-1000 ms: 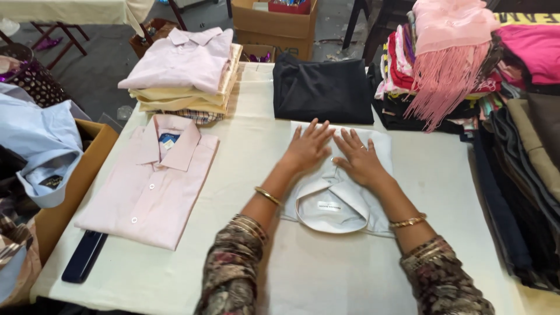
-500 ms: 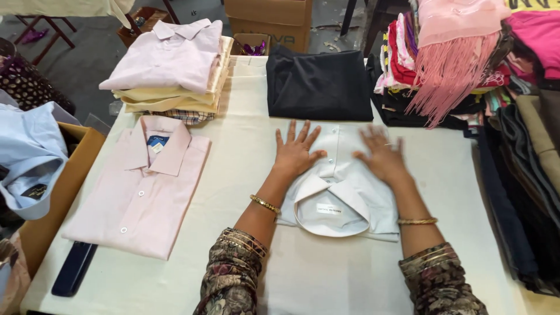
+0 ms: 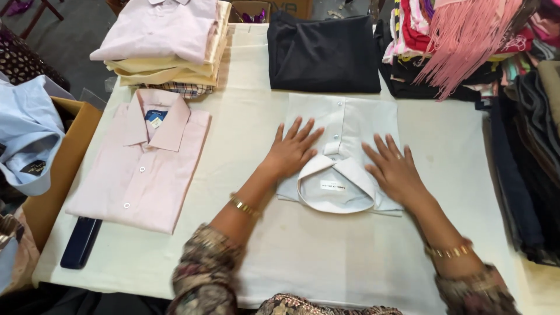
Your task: The recorder folds several dress shirts on a table at a textile or fulfillment center.
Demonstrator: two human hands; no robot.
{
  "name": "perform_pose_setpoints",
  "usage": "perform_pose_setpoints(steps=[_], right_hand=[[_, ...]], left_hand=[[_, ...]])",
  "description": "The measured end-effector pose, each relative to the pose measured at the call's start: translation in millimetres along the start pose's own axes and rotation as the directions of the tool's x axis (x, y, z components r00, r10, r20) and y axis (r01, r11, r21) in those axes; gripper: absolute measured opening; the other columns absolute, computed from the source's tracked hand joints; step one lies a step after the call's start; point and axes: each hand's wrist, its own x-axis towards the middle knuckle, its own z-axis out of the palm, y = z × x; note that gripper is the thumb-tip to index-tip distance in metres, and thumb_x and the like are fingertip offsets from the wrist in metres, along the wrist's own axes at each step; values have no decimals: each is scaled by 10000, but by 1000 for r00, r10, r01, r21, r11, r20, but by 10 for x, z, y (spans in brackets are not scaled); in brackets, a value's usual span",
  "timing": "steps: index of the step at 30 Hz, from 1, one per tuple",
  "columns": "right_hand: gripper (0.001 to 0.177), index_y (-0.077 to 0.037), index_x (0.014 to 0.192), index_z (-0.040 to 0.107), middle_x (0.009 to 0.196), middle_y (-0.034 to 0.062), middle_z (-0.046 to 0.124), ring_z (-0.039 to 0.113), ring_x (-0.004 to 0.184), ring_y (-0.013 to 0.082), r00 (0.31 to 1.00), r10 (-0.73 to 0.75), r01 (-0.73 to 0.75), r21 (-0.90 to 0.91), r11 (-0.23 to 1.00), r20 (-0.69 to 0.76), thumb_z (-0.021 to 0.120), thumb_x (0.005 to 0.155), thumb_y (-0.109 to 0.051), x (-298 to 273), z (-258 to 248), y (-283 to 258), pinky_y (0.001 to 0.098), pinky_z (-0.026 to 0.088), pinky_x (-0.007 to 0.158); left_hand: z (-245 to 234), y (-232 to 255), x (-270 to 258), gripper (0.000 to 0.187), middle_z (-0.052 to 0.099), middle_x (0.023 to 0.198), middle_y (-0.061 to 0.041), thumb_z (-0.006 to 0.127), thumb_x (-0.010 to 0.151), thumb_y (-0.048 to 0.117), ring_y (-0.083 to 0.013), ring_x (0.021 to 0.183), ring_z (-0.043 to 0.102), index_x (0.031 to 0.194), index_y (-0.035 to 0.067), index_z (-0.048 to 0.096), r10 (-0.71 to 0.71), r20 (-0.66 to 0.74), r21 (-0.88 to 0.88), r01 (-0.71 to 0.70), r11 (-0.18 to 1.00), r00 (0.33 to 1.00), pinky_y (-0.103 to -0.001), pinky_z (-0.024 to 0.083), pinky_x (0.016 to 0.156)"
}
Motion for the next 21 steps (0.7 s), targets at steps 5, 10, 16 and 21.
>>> perform_pose_setpoints(steps=[5, 10, 16, 21], right_hand=[[607, -287, 1589, 350, 1696, 45, 195, 118, 1558, 330, 995, -92, 94, -86, 992, 35, 407, 986, -328, -771, -73, -243, 632, 143, 1182], [596, -133, 1486, 374, 1671, 65, 193, 102, 1542, 336, 989, -145, 149, -107, 983, 39, 458, 958, -395, -1239, -40, -352, 613, 142, 1170], [670, -52, 1442, 506, 1615, 113, 354, 234, 1519, 355, 905, -386, 385, 44, 922, 177, 636, 859, -358, -1412, -433, -228, 484, 290, 1118], [282, -197, 1145, 751, 1173, 12, 742, 708, 1071, 251, 983, -184, 178, 150, 973, 26, 691, 871, -174, -692, -1041, -732, 352, 560, 896]], left_hand=[[-36, 67, -881, 541, 179, 1750, -3, 353, 1100, 364, -276, 1614, 91, 1635, 345, 273, 129, -45, -47, -131, 990, 991, -586, 89, 1251], [-245, 251, -1506, 651, 181, 1708, -54, 451, 1013, 354, -291, 1576, 88, 1608, 163, 268, 149, 4, -3, -149, 989, 989, -598, 85, 1218], [-622, 191, -1841, 693, 206, 1664, -96, 559, 963, 368, -310, 1540, 130, 1560, 101, 328, 211, 214, -131, -186, 974, 954, -571, 131, 1189], [-734, 19, -1739, 448, 747, 1369, -83, 572, 1028, 375, -242, 1239, 720, 1429, 204, 676, -130, 436, -544, 376, 750, 891, -383, 548, 1116]])
